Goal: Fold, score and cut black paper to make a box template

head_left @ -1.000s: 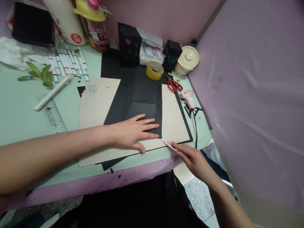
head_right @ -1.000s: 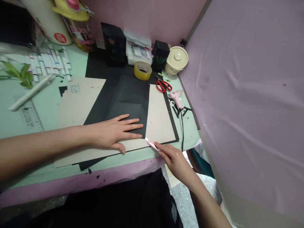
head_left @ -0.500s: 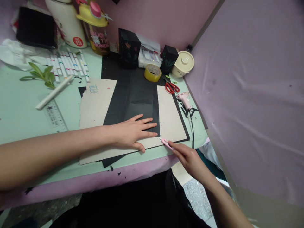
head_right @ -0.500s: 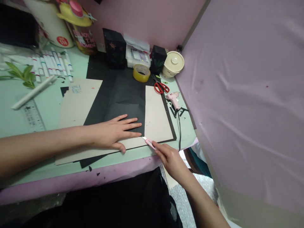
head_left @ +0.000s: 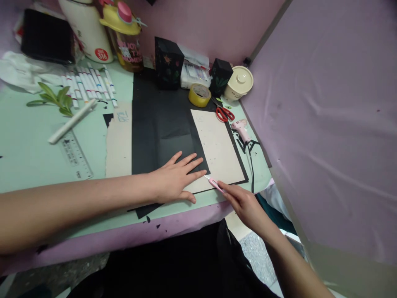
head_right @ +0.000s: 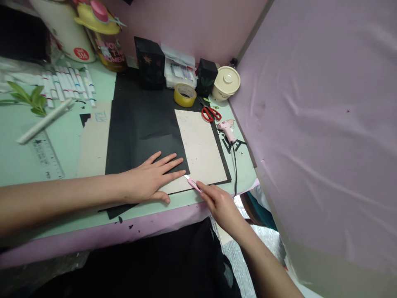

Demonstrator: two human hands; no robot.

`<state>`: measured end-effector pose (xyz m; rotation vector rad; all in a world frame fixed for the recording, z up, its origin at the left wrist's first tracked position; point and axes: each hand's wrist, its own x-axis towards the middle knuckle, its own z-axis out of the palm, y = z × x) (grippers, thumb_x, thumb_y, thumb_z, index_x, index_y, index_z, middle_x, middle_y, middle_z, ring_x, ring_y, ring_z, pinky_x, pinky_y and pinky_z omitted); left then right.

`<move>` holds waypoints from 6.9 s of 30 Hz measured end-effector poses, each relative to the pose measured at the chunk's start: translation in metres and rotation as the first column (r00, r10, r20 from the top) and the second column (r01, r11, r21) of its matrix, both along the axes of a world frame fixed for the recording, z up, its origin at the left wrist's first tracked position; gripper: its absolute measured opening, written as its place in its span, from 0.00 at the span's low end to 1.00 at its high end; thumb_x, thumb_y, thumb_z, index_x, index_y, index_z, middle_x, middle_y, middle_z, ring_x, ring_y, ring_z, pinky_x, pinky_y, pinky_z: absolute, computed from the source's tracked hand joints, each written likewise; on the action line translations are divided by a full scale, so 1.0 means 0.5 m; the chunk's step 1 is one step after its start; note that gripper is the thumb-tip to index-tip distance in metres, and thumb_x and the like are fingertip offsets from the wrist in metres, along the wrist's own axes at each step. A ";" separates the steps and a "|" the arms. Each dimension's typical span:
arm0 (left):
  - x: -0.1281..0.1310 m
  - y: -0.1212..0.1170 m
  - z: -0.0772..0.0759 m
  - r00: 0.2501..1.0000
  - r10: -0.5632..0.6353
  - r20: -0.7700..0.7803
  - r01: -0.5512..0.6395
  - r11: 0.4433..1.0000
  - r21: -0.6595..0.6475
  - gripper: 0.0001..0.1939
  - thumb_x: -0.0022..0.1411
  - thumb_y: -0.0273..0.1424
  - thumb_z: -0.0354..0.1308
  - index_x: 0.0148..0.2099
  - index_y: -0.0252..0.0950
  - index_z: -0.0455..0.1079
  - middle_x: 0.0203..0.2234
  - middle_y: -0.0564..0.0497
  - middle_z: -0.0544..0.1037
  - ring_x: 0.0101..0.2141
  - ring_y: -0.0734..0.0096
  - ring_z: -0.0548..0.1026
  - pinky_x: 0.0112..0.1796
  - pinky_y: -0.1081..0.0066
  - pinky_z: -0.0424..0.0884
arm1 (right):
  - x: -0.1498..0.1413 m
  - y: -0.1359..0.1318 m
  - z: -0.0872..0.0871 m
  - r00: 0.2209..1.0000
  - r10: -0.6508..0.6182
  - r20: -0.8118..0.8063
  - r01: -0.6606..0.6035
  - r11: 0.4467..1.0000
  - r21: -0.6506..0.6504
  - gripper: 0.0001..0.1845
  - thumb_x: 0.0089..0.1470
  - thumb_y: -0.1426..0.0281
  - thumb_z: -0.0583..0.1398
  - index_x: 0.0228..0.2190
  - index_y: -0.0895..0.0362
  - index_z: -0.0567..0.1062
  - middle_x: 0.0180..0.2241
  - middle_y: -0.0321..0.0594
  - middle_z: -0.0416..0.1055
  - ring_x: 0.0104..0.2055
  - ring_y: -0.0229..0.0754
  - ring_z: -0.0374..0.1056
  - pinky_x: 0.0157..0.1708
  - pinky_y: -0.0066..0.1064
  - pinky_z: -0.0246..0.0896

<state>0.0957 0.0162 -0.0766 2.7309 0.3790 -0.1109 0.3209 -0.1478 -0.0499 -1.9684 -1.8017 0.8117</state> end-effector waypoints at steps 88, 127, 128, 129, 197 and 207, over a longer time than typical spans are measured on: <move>0.001 0.088 0.006 0.991 -0.136 0.010 0.136 0.991 0.008 0.31 0.71 0.46 0.45 0.71 0.47 0.46 0.70 0.51 0.45 0.69 0.61 0.41 0.66 0.55 0.38 | 0.007 0.017 -0.024 0.993 -0.115 -0.039 0.118 0.989 0.090 0.21 0.63 0.64 0.54 0.56 0.50 0.72 0.55 0.39 0.72 0.58 0.47 0.68 0.58 0.42 0.64; -0.005 0.102 -0.009 0.974 -0.198 0.110 0.200 0.980 -0.013 0.26 0.70 0.46 0.46 0.68 0.51 0.56 0.69 0.52 0.49 0.68 0.62 0.46 0.66 0.56 0.39 | 0.127 0.108 0.006 0.951 0.301 0.069 -0.301 0.954 -0.010 0.21 0.65 0.62 0.53 0.57 0.47 0.71 0.39 0.40 0.76 0.40 0.44 0.71 0.41 0.36 0.67; -0.005 0.103 -0.010 0.975 -0.198 0.104 0.201 0.979 -0.014 0.26 0.70 0.47 0.46 0.68 0.51 0.56 0.69 0.52 0.48 0.69 0.62 0.45 0.66 0.57 0.39 | 0.125 0.106 0.009 0.953 0.298 0.060 -0.298 0.954 -0.021 0.21 0.65 0.62 0.53 0.57 0.47 0.71 0.39 0.41 0.76 0.41 0.44 0.72 0.41 0.37 0.67; -0.005 0.103 -0.011 0.975 -0.200 0.101 0.202 0.979 -0.015 0.26 0.70 0.47 0.46 0.68 0.51 0.56 0.70 0.53 0.48 0.69 0.62 0.45 0.66 0.57 0.38 | 0.122 0.103 0.011 0.955 0.291 0.047 -0.290 0.957 -0.025 0.21 0.65 0.62 0.53 0.57 0.47 0.70 0.41 0.41 0.76 0.42 0.44 0.72 0.42 0.37 0.68; 0.083 0.133 0.058 0.861 0.452 0.234 -0.502 0.829 0.246 0.26 0.70 0.40 0.50 0.64 0.31 0.60 0.61 0.36 0.64 0.60 0.46 0.62 0.58 0.50 0.61 | -0.011 -0.042 -0.069 0.929 -0.076 -0.362 0.075 0.997 -0.016 0.24 0.67 0.64 0.49 0.62 0.47 0.63 0.35 0.38 0.78 0.32 0.40 0.75 0.35 0.32 0.75; -0.003 0.071 -0.001 0.970 -0.143 0.199 0.119 0.985 0.129 0.22 0.68 0.24 0.45 0.61 0.33 0.65 0.62 0.45 0.66 0.64 0.60 0.60 0.63 0.54 0.57 | -0.022 -0.036 -0.067 0.934 0.003 -0.357 0.026 0.997 0.077 0.26 0.64 0.68 0.55 0.62 0.45 0.64 0.60 0.41 0.67 0.59 0.46 0.66 0.57 0.41 0.65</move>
